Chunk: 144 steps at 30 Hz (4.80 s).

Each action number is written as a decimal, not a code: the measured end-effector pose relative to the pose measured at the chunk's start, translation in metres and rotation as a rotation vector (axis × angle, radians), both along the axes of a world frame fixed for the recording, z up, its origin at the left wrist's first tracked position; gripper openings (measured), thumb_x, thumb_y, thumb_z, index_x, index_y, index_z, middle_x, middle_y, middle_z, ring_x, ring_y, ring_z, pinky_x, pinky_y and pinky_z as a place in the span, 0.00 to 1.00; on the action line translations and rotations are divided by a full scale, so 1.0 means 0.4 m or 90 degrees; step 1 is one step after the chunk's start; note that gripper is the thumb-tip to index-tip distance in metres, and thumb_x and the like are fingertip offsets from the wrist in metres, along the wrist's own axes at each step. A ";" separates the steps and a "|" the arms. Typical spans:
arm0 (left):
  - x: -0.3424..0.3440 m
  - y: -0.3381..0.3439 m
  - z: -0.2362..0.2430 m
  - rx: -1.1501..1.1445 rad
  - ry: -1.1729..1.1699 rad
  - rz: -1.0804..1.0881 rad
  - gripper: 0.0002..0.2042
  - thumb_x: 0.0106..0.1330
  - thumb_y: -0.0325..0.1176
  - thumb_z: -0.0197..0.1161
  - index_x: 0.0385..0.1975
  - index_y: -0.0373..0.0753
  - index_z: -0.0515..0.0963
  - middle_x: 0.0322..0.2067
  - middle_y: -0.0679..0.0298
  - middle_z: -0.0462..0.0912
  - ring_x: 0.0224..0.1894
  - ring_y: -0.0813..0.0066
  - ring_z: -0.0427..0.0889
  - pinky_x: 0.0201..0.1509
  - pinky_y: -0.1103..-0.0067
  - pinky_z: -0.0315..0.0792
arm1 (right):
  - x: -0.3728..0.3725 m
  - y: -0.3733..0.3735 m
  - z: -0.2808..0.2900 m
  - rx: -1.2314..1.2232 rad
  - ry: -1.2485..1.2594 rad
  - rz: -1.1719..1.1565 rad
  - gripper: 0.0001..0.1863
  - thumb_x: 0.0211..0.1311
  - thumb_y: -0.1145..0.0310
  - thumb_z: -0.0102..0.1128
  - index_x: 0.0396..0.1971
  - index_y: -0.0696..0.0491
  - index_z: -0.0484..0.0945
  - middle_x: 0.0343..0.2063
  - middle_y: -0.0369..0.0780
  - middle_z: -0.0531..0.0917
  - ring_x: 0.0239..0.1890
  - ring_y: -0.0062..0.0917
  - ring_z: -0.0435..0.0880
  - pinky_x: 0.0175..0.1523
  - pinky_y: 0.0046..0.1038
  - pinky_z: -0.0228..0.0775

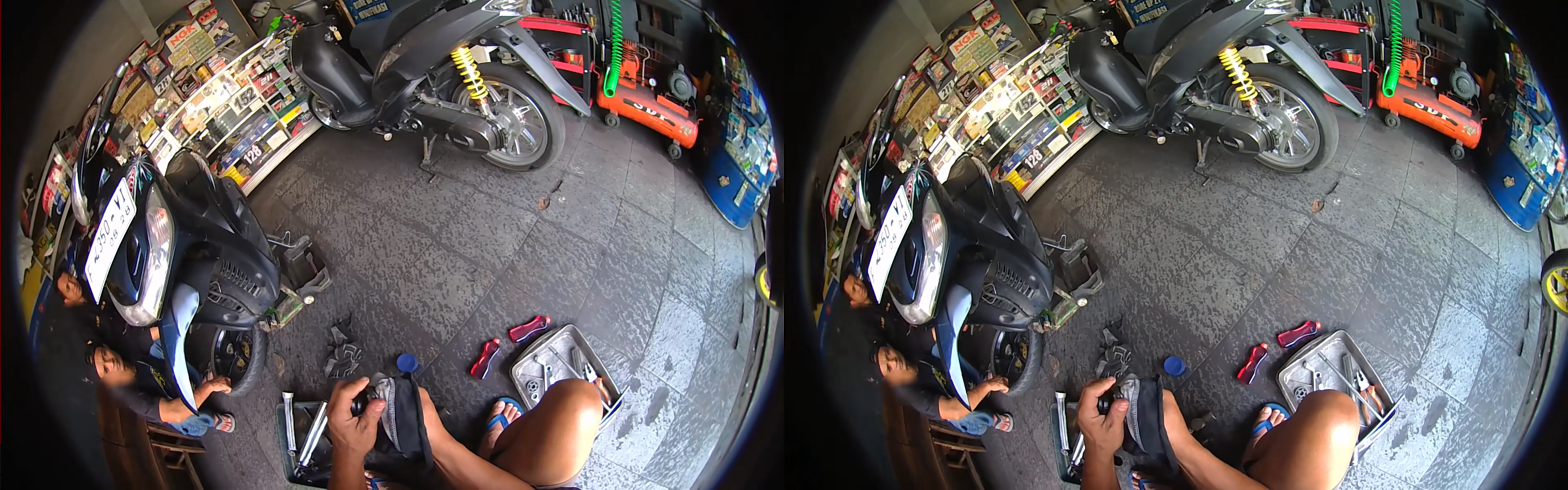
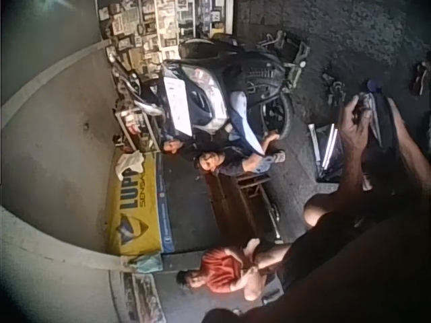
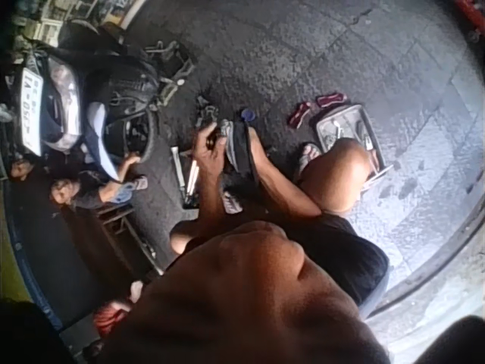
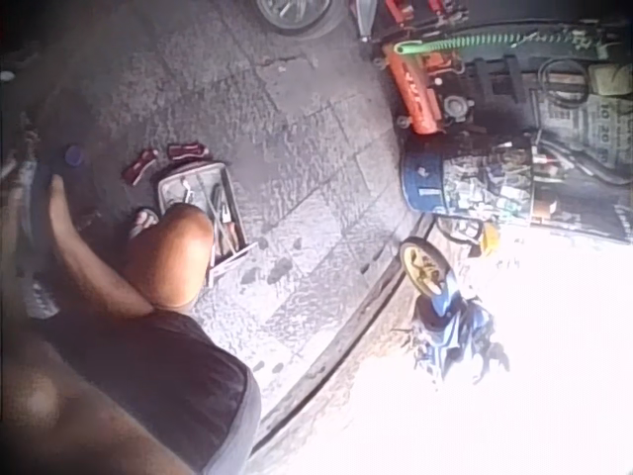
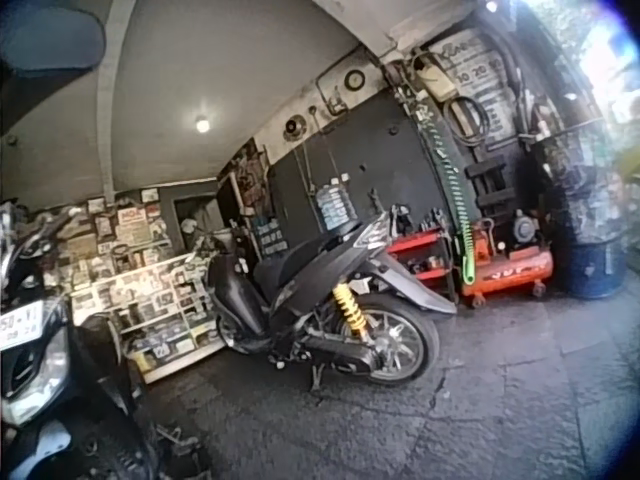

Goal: The person sits on the floor of a workshop and works on a small cylindrical mechanical part. They use a hammer to tap the part, a screwdriver to adjust internal components, and a cloth to wipe it clean. The person repeatedly handles the part, inspecting and manipulating it with various tools.

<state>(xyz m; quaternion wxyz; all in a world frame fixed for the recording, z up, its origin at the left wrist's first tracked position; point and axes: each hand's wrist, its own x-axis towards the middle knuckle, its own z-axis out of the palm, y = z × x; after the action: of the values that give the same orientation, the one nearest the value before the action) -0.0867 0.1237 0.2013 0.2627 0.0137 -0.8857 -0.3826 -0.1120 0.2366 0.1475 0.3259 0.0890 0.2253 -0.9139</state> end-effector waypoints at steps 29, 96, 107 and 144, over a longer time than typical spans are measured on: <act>0.043 -0.043 -0.013 0.633 -0.297 0.028 0.15 0.68 0.44 0.63 0.37 0.36 0.76 0.21 0.72 0.74 0.14 0.88 0.65 0.14 0.87 0.55 | 0.048 -0.034 -0.022 0.283 0.328 -0.102 0.24 0.73 0.55 0.41 0.37 0.62 0.80 0.28 0.38 0.84 0.28 0.24 0.83 0.33 0.25 0.77; 0.108 -0.075 -0.059 0.998 -0.108 -0.270 0.23 0.75 0.47 0.49 0.52 0.29 0.73 0.38 0.54 0.77 0.24 0.85 0.65 0.26 0.85 0.62 | -0.002 0.071 -0.037 -0.056 0.144 -0.108 0.24 0.72 0.51 0.43 0.50 0.57 0.75 0.44 0.42 0.82 0.47 0.31 0.80 0.54 0.33 0.73; 0.114 -0.067 -0.076 0.905 -0.082 -0.218 0.26 0.71 0.48 0.55 0.57 0.30 0.72 0.37 0.71 0.74 0.27 0.87 0.62 0.31 0.87 0.60 | 0.050 0.034 0.009 0.059 -0.016 0.109 0.15 0.68 0.69 0.51 0.46 0.65 0.75 0.35 0.47 0.83 0.29 0.27 0.84 0.31 0.25 0.78; 0.127 0.117 -0.126 0.129 -0.053 0.028 0.18 0.62 0.32 0.66 0.52 0.34 0.78 0.28 0.54 0.82 0.26 0.61 0.83 0.26 0.71 0.76 | -0.054 0.051 -0.256 0.385 0.248 -0.288 0.04 0.69 0.69 0.53 0.36 0.52 0.75 0.27 0.30 0.77 0.25 0.16 0.75 0.29 0.19 0.67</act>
<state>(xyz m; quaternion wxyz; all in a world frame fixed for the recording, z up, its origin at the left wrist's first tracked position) -0.0358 0.1703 0.1507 0.2314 0.0752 -0.8522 -0.4632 -0.1336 0.2571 0.0450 0.0276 0.0537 0.5153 -0.8549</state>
